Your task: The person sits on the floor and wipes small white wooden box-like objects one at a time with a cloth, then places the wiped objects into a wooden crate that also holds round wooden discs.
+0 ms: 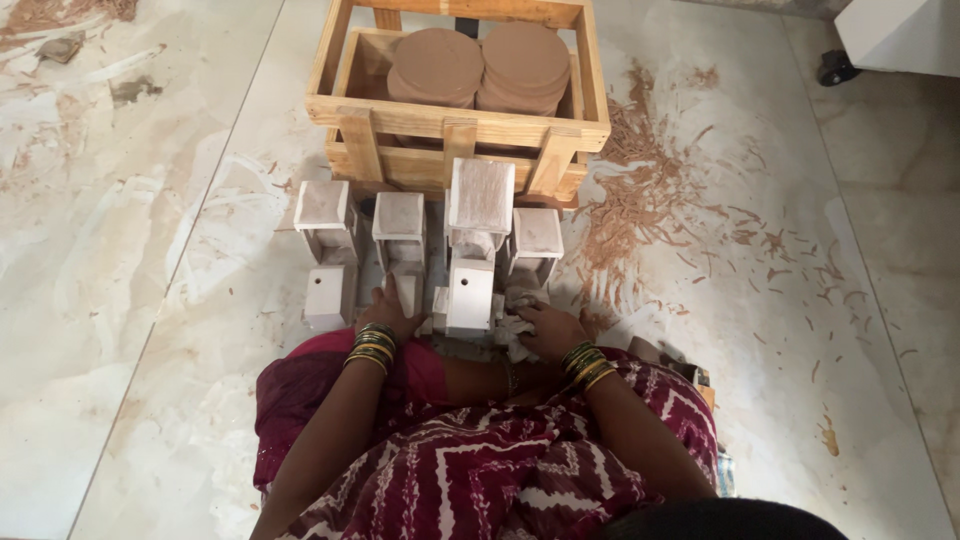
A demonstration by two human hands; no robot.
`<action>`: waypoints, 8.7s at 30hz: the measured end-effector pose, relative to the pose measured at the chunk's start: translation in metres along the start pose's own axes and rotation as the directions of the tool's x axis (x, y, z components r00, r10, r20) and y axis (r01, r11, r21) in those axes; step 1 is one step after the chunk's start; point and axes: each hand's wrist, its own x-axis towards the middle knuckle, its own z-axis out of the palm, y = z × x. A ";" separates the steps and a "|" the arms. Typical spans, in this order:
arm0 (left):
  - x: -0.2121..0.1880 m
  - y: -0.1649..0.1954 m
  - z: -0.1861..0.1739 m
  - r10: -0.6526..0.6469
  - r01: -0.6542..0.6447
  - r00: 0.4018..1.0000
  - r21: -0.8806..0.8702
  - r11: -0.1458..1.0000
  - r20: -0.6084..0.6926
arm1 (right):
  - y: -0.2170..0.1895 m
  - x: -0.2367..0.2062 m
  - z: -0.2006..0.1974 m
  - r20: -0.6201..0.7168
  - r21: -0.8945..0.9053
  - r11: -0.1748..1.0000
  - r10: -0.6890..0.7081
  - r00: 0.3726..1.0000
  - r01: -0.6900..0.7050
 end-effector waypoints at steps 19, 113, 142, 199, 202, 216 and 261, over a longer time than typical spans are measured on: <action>0.009 0.004 -0.015 -0.178 0.162 0.983 -0.278 0.947 -0.034 | 0.089 -0.017 -0.071 -0.016 0.956 -0.180 0.756 0.654 0.231; 0.033 0.018 0.071 0.019 0.244 0.963 -0.895 0.373 0.270 | 0.102 0.026 -0.016 0.142 0.148 0.988 0.015 0.990 -0.036; 0.074 0.018 0.064 0.065 -0.107 0.977 0.200 0.974 0.205 | 0.095 0.061 0.001 0.232 0.516 0.824 0.127 0.964 -0.233; -0.067 0.170 0.073 0.851 -0.781 0.482 0.337 0.526 -0.209 | -0.043 0.037 -0.150 -0.588 -0.447 0.867 -0.471 0.658 0.221; -0.068 0.171 0.074 0.854 -0.784 0.498 0.342 0.518 -0.153 | -0.028 -0.009 -0.111 -0.558 -0.449 0.858 -0.487 0.671 0.249; -0.075 0.176 0.066 0.856 -0.793 0.470 0.323 0.517 -0.216 | -0.036 0.028 -0.153 -0.526 -0.307 0.935 -0.324 0.786 0.181; -0.042 0.136 0.079 0.813 -0.894 0.443 -0.120 0.431 -0.378 | -0.035 0.036 -0.082 -0.082 -0.089 0.986 0.131 0.988 -0.138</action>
